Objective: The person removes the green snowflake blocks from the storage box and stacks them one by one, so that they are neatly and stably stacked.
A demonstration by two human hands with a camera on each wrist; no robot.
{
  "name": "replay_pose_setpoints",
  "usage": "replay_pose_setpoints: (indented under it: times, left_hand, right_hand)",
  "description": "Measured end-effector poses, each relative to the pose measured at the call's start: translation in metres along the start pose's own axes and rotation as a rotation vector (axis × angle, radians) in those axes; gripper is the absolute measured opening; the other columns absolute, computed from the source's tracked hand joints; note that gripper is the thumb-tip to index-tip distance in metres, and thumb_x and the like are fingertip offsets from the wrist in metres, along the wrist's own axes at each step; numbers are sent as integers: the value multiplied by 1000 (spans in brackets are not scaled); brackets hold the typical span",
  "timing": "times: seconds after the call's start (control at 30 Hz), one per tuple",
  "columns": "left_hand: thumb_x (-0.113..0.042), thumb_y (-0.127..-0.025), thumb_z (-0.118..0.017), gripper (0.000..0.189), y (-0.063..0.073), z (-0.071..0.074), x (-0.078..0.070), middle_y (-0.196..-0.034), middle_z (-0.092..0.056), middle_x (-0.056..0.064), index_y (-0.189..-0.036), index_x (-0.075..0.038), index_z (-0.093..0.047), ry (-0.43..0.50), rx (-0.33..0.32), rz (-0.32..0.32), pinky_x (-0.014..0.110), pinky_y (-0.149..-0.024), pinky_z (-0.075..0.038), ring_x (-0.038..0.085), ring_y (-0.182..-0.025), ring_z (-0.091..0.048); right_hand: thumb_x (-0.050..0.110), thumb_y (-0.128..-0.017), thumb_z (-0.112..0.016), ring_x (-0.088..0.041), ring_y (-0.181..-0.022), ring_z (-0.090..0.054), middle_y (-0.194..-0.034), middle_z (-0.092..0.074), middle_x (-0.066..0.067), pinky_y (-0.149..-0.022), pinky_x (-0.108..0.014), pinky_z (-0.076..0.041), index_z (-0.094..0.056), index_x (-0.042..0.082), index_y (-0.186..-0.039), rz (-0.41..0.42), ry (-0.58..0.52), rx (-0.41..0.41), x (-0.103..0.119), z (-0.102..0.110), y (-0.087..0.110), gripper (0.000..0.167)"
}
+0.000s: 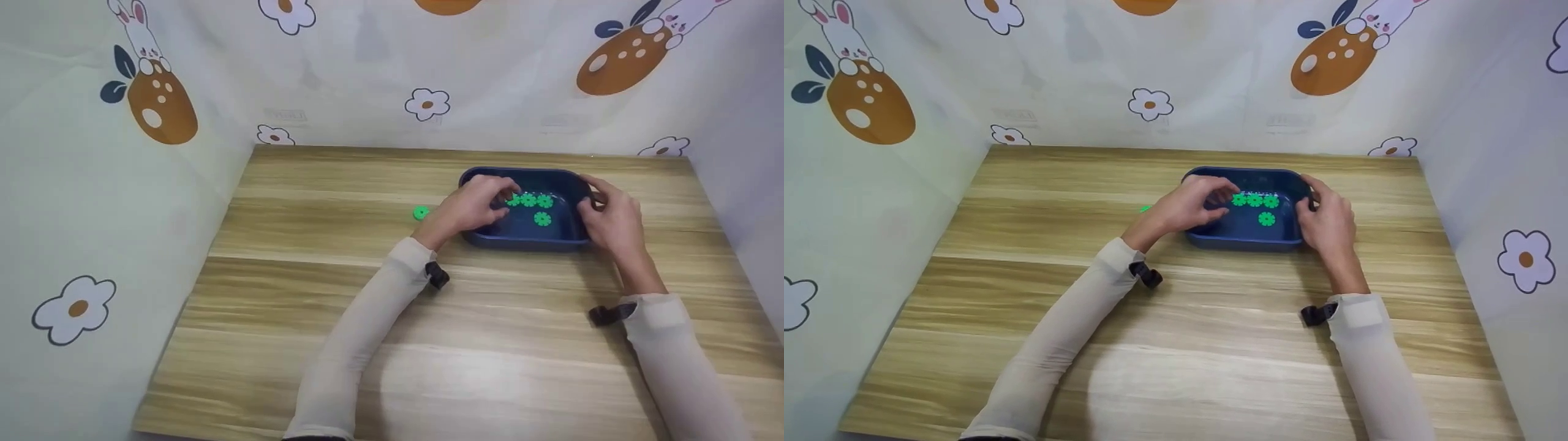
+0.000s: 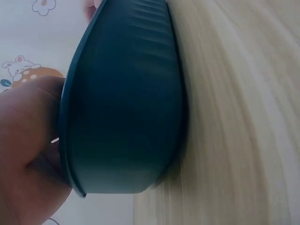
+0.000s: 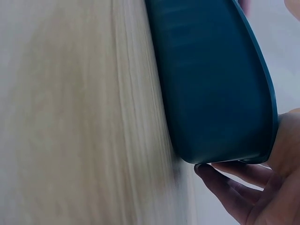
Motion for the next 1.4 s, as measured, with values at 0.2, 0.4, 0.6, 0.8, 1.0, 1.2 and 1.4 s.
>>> replay_pose_setpoints:
  times: [0.2, 0.4, 0.6, 0.8, 1.0, 1.2, 1.4]
  left_hand:
    - [-17, -105, -71, 38, -17, -6, 0, -134, -72, 1, -143, -12, -67, -123, 53, 90, 28, -107, -55, 13, -123, -65]
    - [-26, -106, -71, 40, -24, -14, 1, -141, -69, -6, -145, -24, -67, -208, 75, 189, 33, -109, -55, 9, -128, -63]
    - [-33, -107, -69, 43, -27, -20, -1, -150, -64, -7, -150, -30, -63, -272, 94, 224, 35, -112, -54, 10, -136, -60]
    - [-38, -108, -67, 53, -28, -25, -5, -160, -57, -7, -159, -30, -55, -356, 168, 222, 36, -119, -50, 11, -148, -52]
    - [-37, -108, -67, 53, -29, -23, -8, -161, -57, -7, -159, -29, -56, -372, 176, 232, 36, -120, -49, 10, -149, -51]
    - [-36, -108, -66, 52, -31, -24, -8, -159, -58, -7, -158, -30, -56, -398, 191, 227, 38, -119, -51, 13, -147, -52]
    - [-37, -108, -66, 46, -34, -30, -5, -150, -62, -7, -154, -30, -61, -456, 160, 194, 37, -111, -55, 15, -138, -57]
  right_hand:
    - [14, -103, -56, -37, -118, -75, -131, -74, -23, -88, -20, -58, -64, 23, -153, -23, -2, 15, 3, -1, 1, 51]
    - [14, -104, -56, -40, -121, -73, -133, -72, -24, -102, -58, -58, -63, 21, -153, -34, -1, 15, 4, -1, 1, 51]
    - [14, -104, -55, -42, -123, -73, -136, -71, -26, -102, -61, -57, -61, 22, -155, -45, -4, 30, 2, 4, 1, 52]
    - [15, -104, -56, -40, -121, -74, -133, -73, -24, -88, -23, -58, -61, 23, -155, -46, 14, 39, -2, 8, 2, 52]
    - [16, -104, -56, -43, -119, -74, -132, -73, -25, -94, -40, -62, -61, 21, -155, -31, 26, 42, -3, 9, 1, 52]
    - [14, -104, -56, -46, -123, -72, -136, -70, -27, -103, -65, -56, -60, 21, -156, -43, 22, 42, -2, 9, 2, 53]
    - [13, -104, -56, -45, -122, -73, -135, -71, -27, -99, -62, -56, -60, 21, -156, -38, 32, 38, -1, 10, 0, 53]
Point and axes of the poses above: each hand's wrist, its own y-axis away from the middle knuckle, its own z-axis out of the back of the hand, x = y × z, the point moved 2 cm from there along -y, towards the middle knuckle
